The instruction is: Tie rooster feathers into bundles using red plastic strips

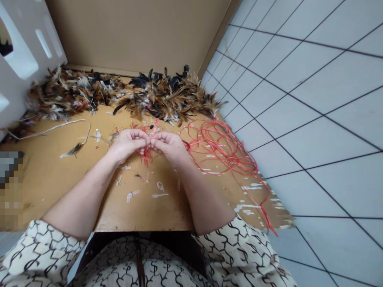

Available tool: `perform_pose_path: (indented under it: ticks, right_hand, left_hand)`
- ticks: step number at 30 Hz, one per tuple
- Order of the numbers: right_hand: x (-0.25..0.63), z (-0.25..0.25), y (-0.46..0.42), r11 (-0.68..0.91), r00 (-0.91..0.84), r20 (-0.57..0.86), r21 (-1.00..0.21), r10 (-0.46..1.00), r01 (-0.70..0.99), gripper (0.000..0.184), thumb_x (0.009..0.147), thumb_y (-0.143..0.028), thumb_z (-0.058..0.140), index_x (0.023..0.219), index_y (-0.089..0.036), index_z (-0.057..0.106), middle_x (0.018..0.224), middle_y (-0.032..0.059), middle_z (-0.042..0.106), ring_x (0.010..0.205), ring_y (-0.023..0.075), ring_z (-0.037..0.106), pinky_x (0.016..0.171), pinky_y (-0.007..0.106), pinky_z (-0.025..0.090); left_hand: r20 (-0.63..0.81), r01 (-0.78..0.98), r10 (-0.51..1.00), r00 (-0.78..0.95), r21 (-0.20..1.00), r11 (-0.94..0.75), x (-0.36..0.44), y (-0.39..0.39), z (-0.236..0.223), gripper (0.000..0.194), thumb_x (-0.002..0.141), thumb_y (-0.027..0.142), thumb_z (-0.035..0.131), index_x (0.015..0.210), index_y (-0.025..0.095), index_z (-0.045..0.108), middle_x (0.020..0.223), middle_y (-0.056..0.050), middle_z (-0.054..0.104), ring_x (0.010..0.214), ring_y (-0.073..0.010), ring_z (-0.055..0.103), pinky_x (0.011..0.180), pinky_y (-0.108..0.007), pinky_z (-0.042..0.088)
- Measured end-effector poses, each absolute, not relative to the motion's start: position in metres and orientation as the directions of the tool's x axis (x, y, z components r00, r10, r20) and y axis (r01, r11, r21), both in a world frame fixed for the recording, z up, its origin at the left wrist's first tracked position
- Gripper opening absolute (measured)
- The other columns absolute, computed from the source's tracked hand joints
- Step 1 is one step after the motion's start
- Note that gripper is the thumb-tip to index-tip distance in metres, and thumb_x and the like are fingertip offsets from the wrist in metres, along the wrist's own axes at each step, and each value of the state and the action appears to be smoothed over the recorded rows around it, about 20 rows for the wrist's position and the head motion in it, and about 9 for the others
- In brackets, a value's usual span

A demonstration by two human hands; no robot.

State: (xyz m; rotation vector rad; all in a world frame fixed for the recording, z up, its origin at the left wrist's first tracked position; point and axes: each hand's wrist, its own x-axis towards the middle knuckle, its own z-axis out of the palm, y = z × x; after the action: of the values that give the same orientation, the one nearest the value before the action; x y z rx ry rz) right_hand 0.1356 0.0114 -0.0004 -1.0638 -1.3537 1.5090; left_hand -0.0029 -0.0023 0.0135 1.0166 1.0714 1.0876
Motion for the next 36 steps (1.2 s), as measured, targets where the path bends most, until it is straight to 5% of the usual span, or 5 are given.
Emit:
perform_pose_path:
  ticks: [36]
  right_hand:
    - [0.1388,0.005,0.0093,0.068,-0.382,0.025,-0.993,0.924,0.099,0.013,0.062,-0.028,0.057,0.062,-0.016,0.052,0.05,-0.0068,0.045,0.046,0.0047,0.034,0.047,0.021,0.025]
  left_hand:
    - [-0.212,-0.117,0.968,0.131,0.967,0.228,-0.0045,-0.0033,0.0173,0.006,0.054,0.007,0.061,0.052,0.012,0.058,0.039,0.003,0.054,0.034,-0.0053,0.045,0.041,-0.019,0.039]
